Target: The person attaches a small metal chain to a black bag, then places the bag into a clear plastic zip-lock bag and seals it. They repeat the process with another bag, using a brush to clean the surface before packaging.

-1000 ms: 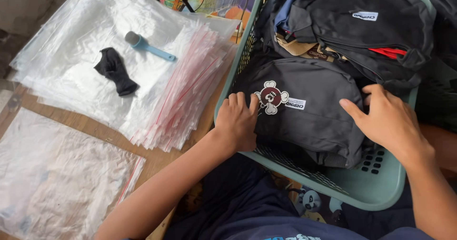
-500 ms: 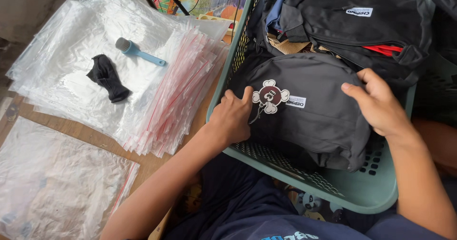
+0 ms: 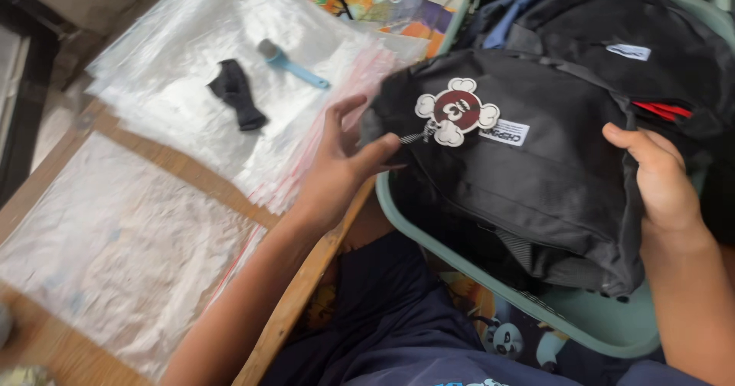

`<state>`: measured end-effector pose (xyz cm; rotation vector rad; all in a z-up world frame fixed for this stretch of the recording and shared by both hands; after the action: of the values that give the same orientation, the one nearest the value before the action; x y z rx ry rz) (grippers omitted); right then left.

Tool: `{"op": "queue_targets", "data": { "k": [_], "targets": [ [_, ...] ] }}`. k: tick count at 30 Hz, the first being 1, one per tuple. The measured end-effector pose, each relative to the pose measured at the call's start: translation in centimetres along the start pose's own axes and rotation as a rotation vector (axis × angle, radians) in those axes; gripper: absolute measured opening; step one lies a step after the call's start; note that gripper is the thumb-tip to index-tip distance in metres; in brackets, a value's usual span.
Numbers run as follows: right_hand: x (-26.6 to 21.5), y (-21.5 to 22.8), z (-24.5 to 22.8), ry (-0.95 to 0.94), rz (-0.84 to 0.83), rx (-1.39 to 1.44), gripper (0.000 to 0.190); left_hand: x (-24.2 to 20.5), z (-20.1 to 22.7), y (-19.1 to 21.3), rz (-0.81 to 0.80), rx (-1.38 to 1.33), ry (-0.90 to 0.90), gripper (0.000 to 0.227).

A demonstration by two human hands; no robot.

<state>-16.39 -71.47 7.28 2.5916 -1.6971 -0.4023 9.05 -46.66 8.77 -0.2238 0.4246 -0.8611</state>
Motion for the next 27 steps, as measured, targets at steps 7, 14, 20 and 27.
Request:
{"op": "queue_targets", "data": {
  "k": [7, 14, 20, 27],
  "targets": [
    [-4.4, -16.3, -1.2, -0.055, -0.487, 0.242, 0.022, -8.6, -0.7, 10.7, 0.220, -0.509, 0.170, 0.062],
    [-14.2, -32.5, 1.2, -0.208, -0.901, 0.328, 0.032, -18.4, -0.2, 20.8, 0.378, -0.090, -0.319, 0.088],
    [-22.6, -40.0, 3.1, -0.097, -1.177, 0.099, 0.054, -26.5, -0.9, 28.5, 0.961, -0.228, -0.424, 0.055],
    [-25.6, -46.5, 5.1, -0.304, -1.315, -0.057, 0.046, -27.2, -5.2, 32.6, 0.851, -0.490, -0.369, 0.042]
  ]
}}
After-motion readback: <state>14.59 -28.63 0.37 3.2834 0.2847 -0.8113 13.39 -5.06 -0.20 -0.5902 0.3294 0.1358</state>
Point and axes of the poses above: each hand's wrist, its own x-axis towards the middle knuckle, its own y-axis out of the back of the hand, z = x × y, the point moved 10 cm from there along x, towards the middle knuckle, and after that the axes turned 8 degrees about y, right-handed, at the moved point
